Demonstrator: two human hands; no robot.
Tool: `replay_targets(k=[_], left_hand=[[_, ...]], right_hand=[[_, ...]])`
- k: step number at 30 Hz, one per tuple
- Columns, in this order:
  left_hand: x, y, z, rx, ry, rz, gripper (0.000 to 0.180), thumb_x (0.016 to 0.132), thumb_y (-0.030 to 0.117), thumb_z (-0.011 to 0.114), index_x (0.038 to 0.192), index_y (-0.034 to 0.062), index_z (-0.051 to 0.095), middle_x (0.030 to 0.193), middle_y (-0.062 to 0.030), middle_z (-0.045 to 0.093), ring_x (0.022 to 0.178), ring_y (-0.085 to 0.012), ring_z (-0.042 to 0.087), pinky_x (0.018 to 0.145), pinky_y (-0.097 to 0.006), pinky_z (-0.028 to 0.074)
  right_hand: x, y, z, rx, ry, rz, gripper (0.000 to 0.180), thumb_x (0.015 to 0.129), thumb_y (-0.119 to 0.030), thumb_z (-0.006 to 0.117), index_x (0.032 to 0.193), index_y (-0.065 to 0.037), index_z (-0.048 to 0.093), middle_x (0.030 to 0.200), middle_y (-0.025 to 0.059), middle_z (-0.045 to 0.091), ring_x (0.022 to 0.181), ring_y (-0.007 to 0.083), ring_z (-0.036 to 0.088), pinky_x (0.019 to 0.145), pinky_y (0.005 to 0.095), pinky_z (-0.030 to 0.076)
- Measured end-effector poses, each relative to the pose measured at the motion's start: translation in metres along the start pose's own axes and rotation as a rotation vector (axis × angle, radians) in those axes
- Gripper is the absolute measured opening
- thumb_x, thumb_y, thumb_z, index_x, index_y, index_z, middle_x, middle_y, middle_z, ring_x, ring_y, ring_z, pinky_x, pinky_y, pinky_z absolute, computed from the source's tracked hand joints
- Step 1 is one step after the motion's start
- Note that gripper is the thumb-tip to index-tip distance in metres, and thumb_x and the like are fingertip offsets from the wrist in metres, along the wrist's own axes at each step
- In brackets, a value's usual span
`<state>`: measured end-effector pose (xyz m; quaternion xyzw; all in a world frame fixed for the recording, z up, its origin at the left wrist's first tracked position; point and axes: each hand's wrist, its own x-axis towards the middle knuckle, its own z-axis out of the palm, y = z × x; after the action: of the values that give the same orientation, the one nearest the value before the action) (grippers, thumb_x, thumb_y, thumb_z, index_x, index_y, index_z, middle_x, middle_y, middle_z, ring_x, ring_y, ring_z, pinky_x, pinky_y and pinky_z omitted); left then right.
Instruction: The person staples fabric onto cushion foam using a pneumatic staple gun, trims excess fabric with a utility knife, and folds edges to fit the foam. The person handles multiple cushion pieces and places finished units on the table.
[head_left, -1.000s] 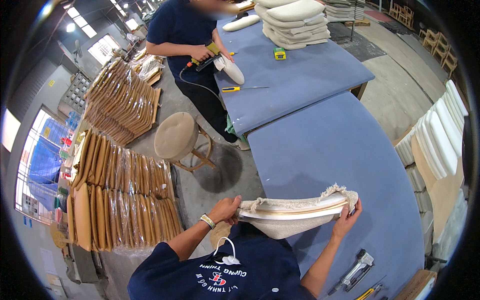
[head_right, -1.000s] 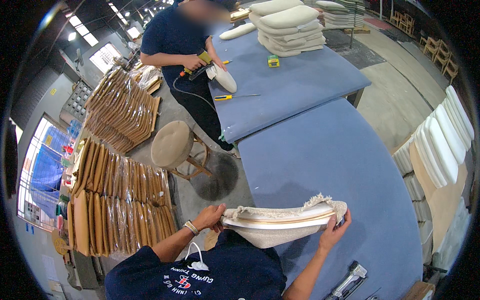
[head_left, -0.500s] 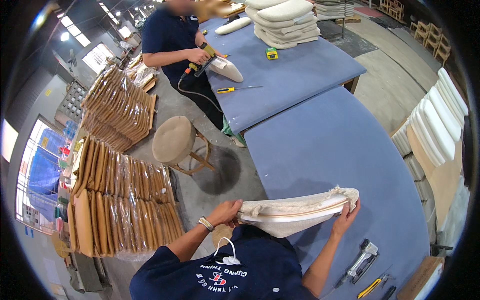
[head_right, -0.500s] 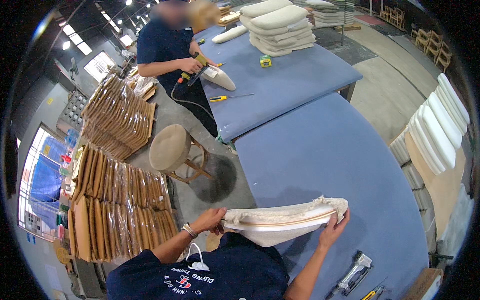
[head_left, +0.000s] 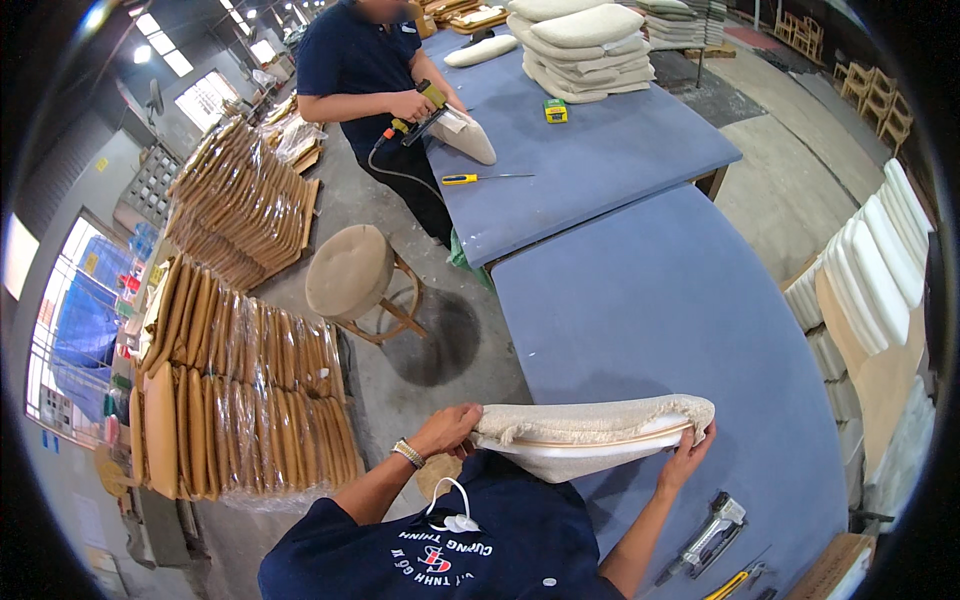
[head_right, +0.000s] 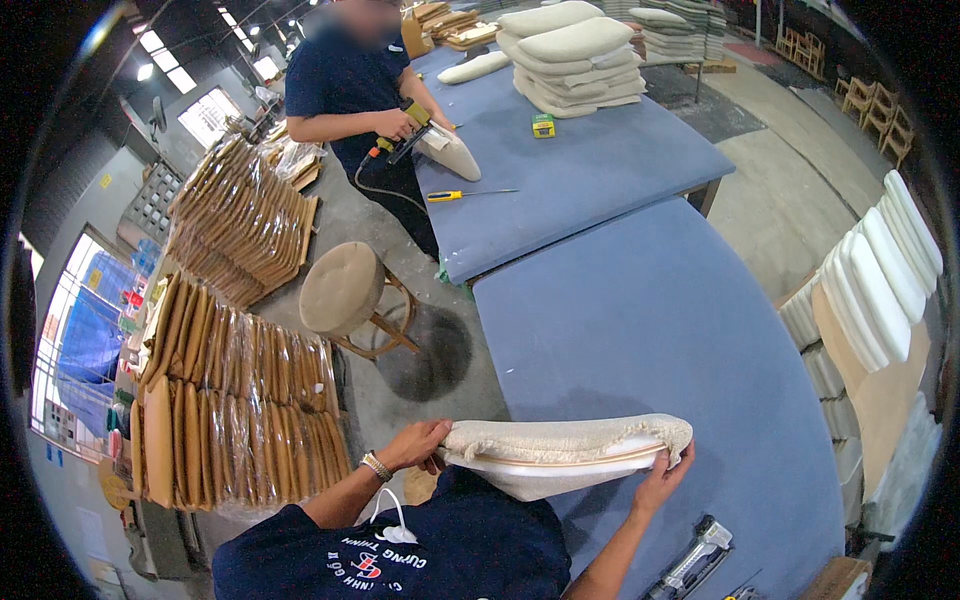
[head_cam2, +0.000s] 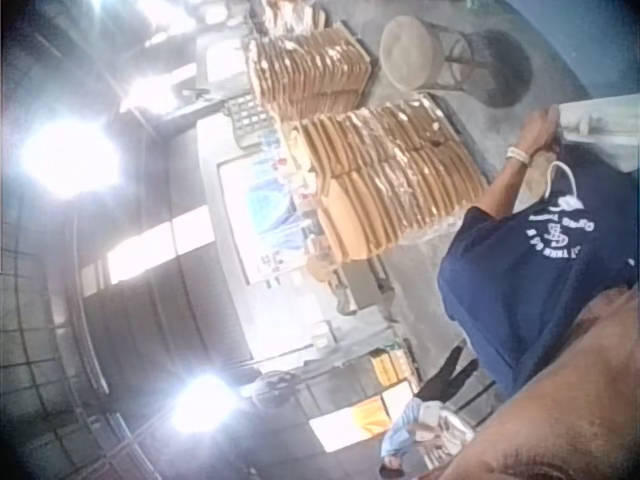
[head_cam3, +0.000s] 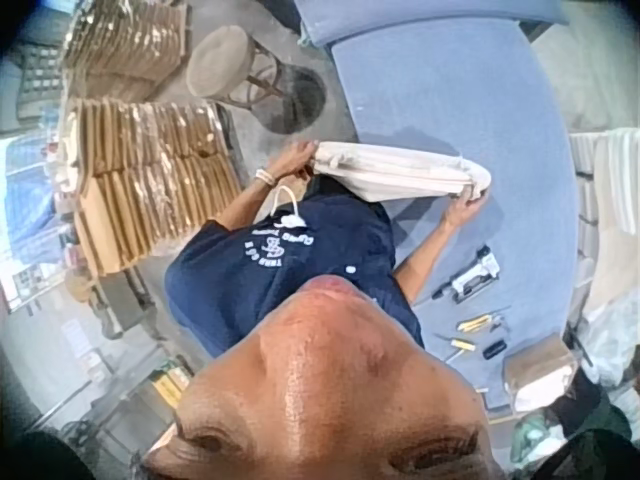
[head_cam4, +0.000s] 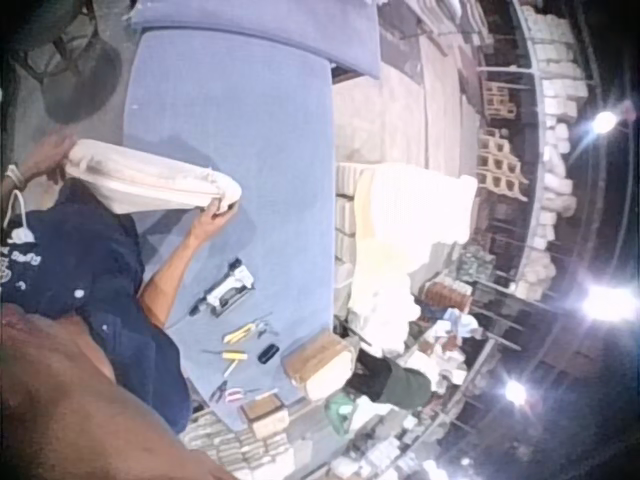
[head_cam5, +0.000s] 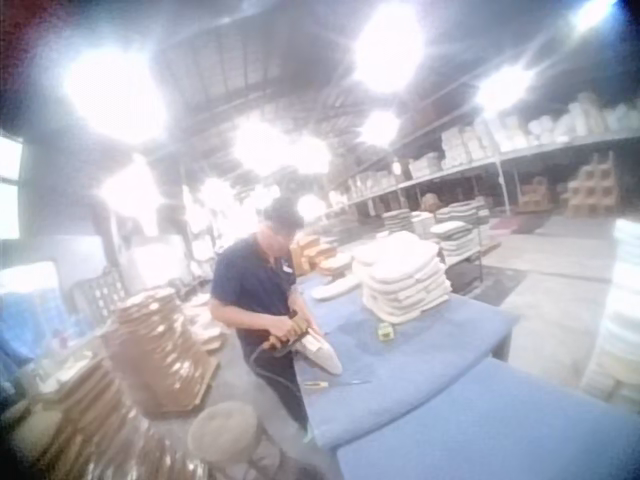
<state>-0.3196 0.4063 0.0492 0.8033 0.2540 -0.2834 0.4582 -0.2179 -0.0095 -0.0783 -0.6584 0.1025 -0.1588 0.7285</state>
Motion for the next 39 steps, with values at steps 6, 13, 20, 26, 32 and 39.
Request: replay_targets(k=[6,13,20,26,32,39], left_hand=[[0.0,-0.002,-0.001,-0.041,-0.036,-0.017,0.063,0.107,0.052,0.035,0.137,0.0003,0.054,0.08,-0.0168,0.074,0.062,-0.0227,0.074,0.052,-0.031,0.059],[0.004,-0.008,0.0,-0.047,-0.059,-0.018,0.063,0.108,0.053,0.034,0.138,0.0009,0.052,0.081,-0.0176,0.074,0.062,-0.0218,0.074,0.052,-0.03,0.059],[0.002,-0.008,-0.002,-0.063,-0.097,-0.075,0.06,0.109,0.05,0.037,0.144,0.0026,0.048,0.1,-0.0141,0.07,0.072,-0.0213,0.075,0.058,-0.031,0.062],[-0.002,-0.005,-0.001,-0.062,-0.106,-0.011,0.061,0.108,0.051,0.034,0.144,0.0028,0.048,0.086,-0.016,0.073,0.065,-0.0212,0.074,0.053,-0.031,0.06],[-0.01,0.001,-0.001,0.012,-0.153,-0.044,0.057,0.109,0.05,0.035,0.144,0.0055,0.046,0.085,-0.0144,0.071,0.065,-0.0209,0.074,0.054,-0.03,0.06],[-0.012,0.002,0.001,0.009,-0.137,-0.019,0.057,0.109,0.048,0.036,0.145,0.0049,0.045,0.089,-0.0154,0.072,0.065,-0.021,0.074,0.055,-0.031,0.06]], right_hand=[[-0.003,0.0,-0.001,0.02,-0.008,-0.016,0.057,0.103,-0.023,0.06,0.15,0.001,0.04,0.144,0.0152,0.051,0.133,0.0265,0.048,0.114,0.0386,0.036],[-0.003,-0.003,0.002,-0.013,0.003,-0.03,0.058,0.101,-0.025,0.061,0.149,0.002,0.041,0.143,0.0156,0.051,0.132,0.027,0.049,0.113,0.0388,0.036],[-0.004,-0.004,0.001,-0.02,-0.014,-0.053,0.058,0.101,-0.024,0.06,0.148,0.003,0.041,0.142,0.0162,0.052,0.131,0.0271,0.049,0.113,0.0385,0.036],[-0.004,0.002,-0.003,0.014,-0.014,-0.038,0.055,0.101,-0.022,0.06,0.147,0.003,0.043,0.142,0.0162,0.052,0.131,0.027,0.049,0.113,0.038,0.036],[-0.022,0.001,-0.012,0.113,0.033,0.168,0.051,0.102,-0.022,0.061,0.144,0.001,0.045,0.135,0.0134,0.057,0.12,0.0227,0.055,0.105,0.0354,0.042],[-0.028,-0.023,-0.007,0.123,0.076,0.272,0.047,0.103,-0.023,0.061,0.143,-0.002,0.047,0.129,0.0114,0.061,0.113,0.0191,0.058,0.093,0.0314,0.048]])
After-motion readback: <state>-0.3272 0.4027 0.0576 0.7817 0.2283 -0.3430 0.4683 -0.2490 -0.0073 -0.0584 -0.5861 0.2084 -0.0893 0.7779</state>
